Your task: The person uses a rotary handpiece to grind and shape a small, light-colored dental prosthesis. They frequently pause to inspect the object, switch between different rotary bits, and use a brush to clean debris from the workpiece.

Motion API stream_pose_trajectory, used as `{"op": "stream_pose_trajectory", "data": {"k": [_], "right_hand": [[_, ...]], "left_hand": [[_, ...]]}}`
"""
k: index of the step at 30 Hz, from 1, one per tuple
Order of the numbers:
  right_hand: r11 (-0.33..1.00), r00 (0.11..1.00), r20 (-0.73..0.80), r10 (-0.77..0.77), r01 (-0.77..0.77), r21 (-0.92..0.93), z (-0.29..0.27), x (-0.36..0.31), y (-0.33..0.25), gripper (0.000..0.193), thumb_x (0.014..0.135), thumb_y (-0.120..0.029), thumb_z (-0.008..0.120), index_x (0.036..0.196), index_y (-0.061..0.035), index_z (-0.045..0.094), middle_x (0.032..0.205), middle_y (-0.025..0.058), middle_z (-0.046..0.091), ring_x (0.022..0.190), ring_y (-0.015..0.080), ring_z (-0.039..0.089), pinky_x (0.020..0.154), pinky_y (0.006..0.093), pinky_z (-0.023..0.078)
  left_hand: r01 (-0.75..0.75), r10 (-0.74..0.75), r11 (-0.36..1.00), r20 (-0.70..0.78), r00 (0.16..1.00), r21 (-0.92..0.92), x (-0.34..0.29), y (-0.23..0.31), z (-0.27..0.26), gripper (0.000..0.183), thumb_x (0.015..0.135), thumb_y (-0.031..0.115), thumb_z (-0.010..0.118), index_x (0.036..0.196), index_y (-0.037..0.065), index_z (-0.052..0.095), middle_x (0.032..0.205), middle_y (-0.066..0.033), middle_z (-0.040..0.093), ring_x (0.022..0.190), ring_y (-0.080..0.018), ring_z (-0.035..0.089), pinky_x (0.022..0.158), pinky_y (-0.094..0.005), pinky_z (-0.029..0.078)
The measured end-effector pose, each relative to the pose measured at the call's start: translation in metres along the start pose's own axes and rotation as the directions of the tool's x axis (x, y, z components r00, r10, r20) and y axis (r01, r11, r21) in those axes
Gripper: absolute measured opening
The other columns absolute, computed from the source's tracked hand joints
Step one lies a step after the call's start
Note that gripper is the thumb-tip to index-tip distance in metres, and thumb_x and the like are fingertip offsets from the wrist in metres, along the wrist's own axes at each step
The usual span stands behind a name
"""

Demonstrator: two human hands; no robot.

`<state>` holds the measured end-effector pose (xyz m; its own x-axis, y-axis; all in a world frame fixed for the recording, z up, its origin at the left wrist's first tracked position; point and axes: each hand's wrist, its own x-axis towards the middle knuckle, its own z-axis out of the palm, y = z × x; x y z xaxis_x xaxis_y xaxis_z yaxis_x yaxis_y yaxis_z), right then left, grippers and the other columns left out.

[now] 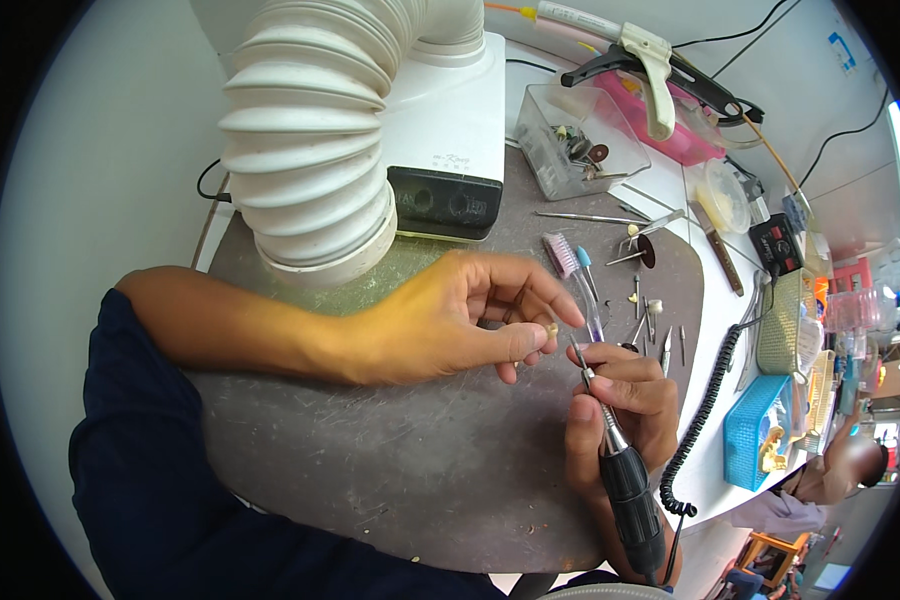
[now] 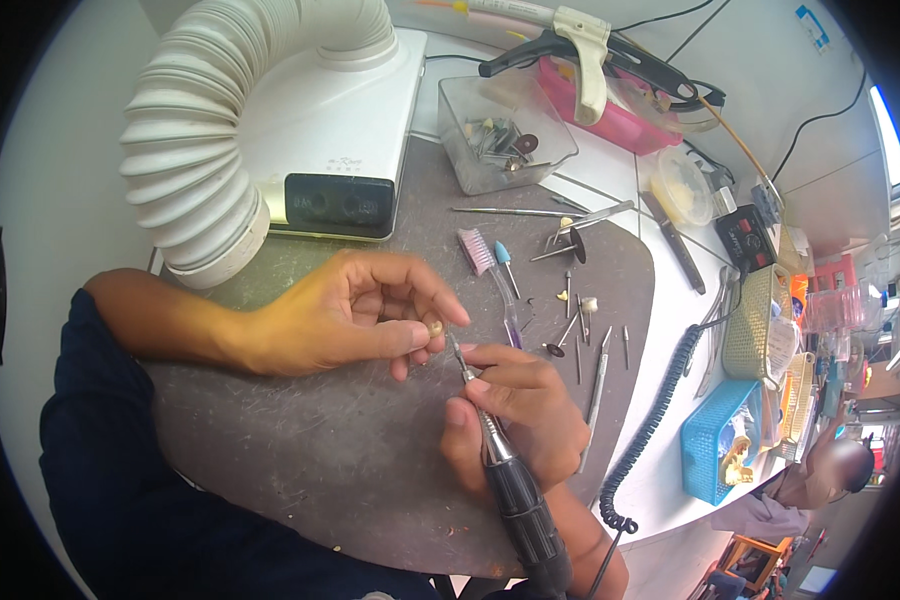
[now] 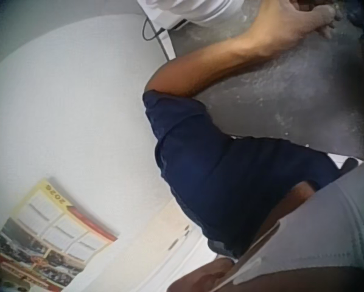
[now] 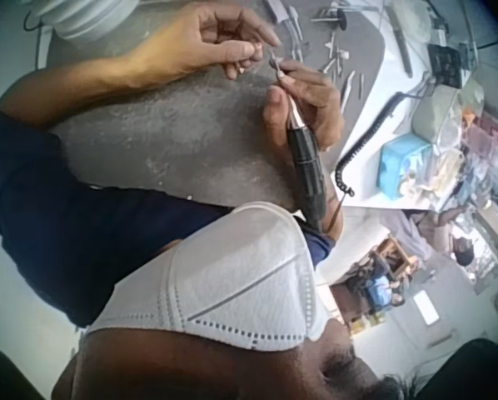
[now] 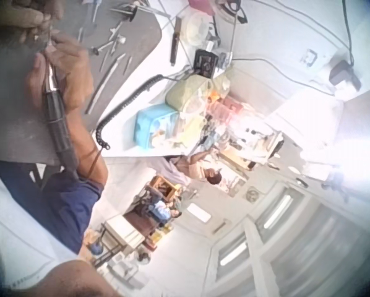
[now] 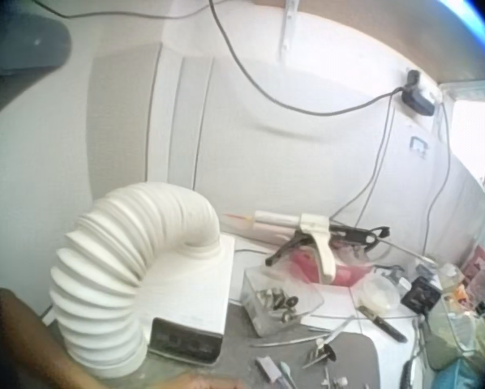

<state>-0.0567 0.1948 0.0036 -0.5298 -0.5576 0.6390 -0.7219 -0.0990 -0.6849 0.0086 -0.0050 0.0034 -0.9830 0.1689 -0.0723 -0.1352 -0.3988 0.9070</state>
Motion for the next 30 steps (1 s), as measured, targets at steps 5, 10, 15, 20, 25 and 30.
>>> {"op": "stream_pose_trajectory", "data": {"k": [5,10,15,20,25,30], "right_hand": [[0.999,1.000,-0.003,0.004,-0.004,0.042,0.0008,0.0003,0.0016,0.017,0.074,0.004,0.069,0.085,0.0014,0.057,0.078,0.0145,0.062,0.082,0.0336,0.070,0.067,0.0346,0.056],[0.998,0.998,0.016,0.053,-0.053,0.039,0.0002,0.0029,-0.0003,0.017,0.074,0.005,0.069,0.086,0.0019,0.056,0.078,0.0144,0.062,0.085,0.0351,0.070,0.070,0.0361,0.056],[0.991,0.995,0.031,0.090,-0.093,0.092,0.0003,0.0025,0.0044,0.016,0.076,0.004,0.068,0.087,0.0028,0.056,0.078,0.0143,0.062,0.088,0.0358,0.069,0.077,0.0391,0.056],[0.989,0.994,0.049,0.094,-0.099,0.110,-0.0003,0.0027,0.0049,0.015,0.077,0.004,0.067,0.087,0.0032,0.056,0.078,0.0144,0.062,0.087,0.0348,0.069,0.079,0.0406,0.056],[0.990,0.993,0.054,0.102,-0.106,0.097,-0.0003,0.0044,0.0041,0.014,0.077,0.004,0.068,0.086,0.0033,0.057,0.078,0.0142,0.062,0.086,0.0337,0.069,0.078,0.0396,0.057],[0.990,0.990,0.058,0.126,-0.130,0.062,-0.0003,0.0049,0.0043,0.014,0.076,0.004,0.069,0.085,0.0030,0.058,0.078,0.0147,0.063,0.086,0.0319,0.070,0.073,0.0353,0.056]], "left_hand": [[0.086,-0.086,0.996,-0.051,0.995,-0.006,-0.0009,0.0053,0.0015,0.020,0.095,0.012,0.058,0.111,0.000,0.060,0.100,-0.0090,0.065,0.084,-0.0125,0.063,0.074,-0.0243,0.053],[0.074,-0.075,0.997,-0.070,0.995,-0.013,0.0012,0.0045,0.0001,0.020,0.096,0.011,0.056,0.112,-0.001,0.059,0.102,-0.0100,0.065,0.087,-0.0127,0.063,0.078,-0.0247,0.054],[0.064,-0.066,0.998,-0.061,0.996,-0.026,0.0019,0.0024,0.0002,0.019,0.095,0.009,0.058,0.111,-0.001,0.059,0.105,-0.0097,0.064,0.089,-0.0121,0.063,0.084,-0.0254,0.054],[0.050,-0.052,0.998,-0.057,0.997,-0.034,0.0024,-0.0012,-0.0021,0.017,0.094,0.007,0.059,0.109,-0.001,0.059,0.106,-0.0099,0.063,0.091,-0.0125,0.063,0.084,-0.0258,0.054],[0.050,-0.051,0.999,-0.057,0.997,-0.021,0.0025,-0.0010,-0.0024,0.017,0.093,0.006,0.060,0.108,-0.001,0.060,0.105,-0.0102,0.064,0.091,-0.0126,0.063,0.084,-0.0261,0.054],[0.066,-0.066,0.998,-0.043,0.997,0.002,0.0021,-0.0002,-0.0022,0.017,0.092,0.007,0.061,0.108,-0.001,0.060,0.105,-0.0101,0.064,0.091,-0.0123,0.063,0.084,-0.0259,0.053]]}}
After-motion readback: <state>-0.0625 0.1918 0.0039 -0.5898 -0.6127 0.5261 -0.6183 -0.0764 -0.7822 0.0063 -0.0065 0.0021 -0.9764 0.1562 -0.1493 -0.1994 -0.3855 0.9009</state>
